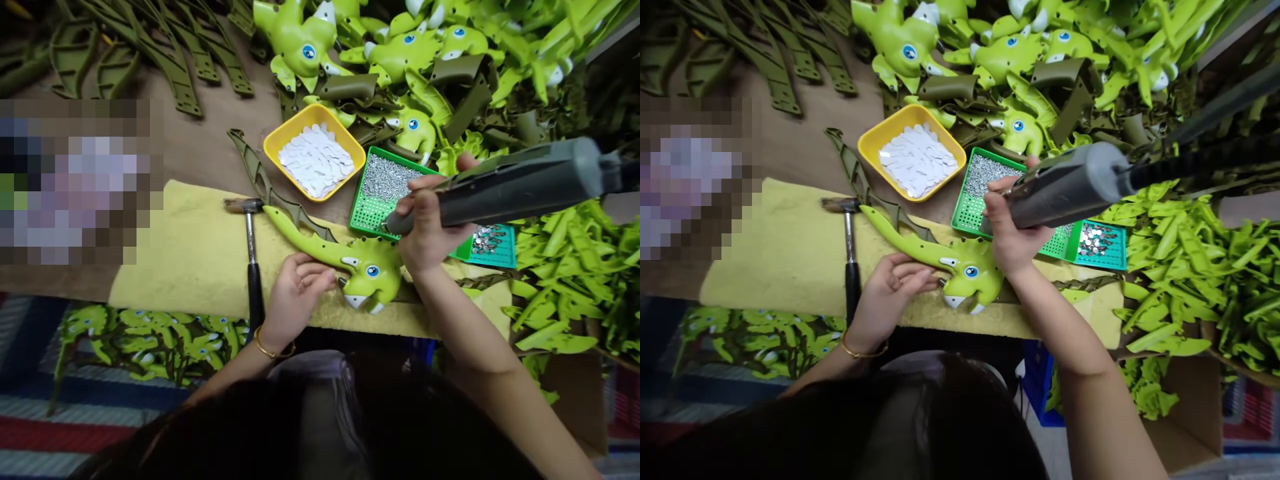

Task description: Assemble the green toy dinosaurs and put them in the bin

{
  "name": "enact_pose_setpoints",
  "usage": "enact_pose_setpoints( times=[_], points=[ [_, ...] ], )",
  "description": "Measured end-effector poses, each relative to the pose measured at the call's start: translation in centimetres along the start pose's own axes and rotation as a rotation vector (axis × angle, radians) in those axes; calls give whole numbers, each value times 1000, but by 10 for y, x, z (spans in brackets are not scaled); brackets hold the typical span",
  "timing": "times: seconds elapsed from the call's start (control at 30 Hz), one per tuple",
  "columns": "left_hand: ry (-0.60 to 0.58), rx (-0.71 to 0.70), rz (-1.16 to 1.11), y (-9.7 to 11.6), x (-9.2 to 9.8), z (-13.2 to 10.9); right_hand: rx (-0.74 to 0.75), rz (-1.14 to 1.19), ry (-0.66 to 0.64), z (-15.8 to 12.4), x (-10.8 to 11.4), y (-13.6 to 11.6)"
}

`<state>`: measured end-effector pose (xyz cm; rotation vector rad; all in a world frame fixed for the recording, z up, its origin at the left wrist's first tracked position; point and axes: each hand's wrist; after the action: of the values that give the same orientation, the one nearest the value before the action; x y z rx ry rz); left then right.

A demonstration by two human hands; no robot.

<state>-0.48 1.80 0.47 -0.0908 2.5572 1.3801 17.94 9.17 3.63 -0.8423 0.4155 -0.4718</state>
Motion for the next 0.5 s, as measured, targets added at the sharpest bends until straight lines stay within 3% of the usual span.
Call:
enact_pose_setpoints(
  times=[0.17, 0.3, 0.4, 0.5],
  points=[
    [61, -7, -154, 14, -7, 20, -12, -51, -38, -16, 6, 12],
    [71, 6, -181, 16, -9, 22, -10, -106, -68, -12, 6, 11],
    [59, 17, -203, 12, -12, 19, 37, 3, -60, -1, 3, -6],
    [26, 32, -215, 5, -19, 16, 79, 59, -71, 3, 12, -38]
  ],
)
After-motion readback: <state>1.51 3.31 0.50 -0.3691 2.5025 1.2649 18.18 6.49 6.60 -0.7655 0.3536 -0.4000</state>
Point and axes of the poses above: each hand's wrist, its own z-axis towards the middle knuckle, its own x-axis out of the back of the hand, y = z × x, and after that the axes turned 2 degrees about y, right-handed
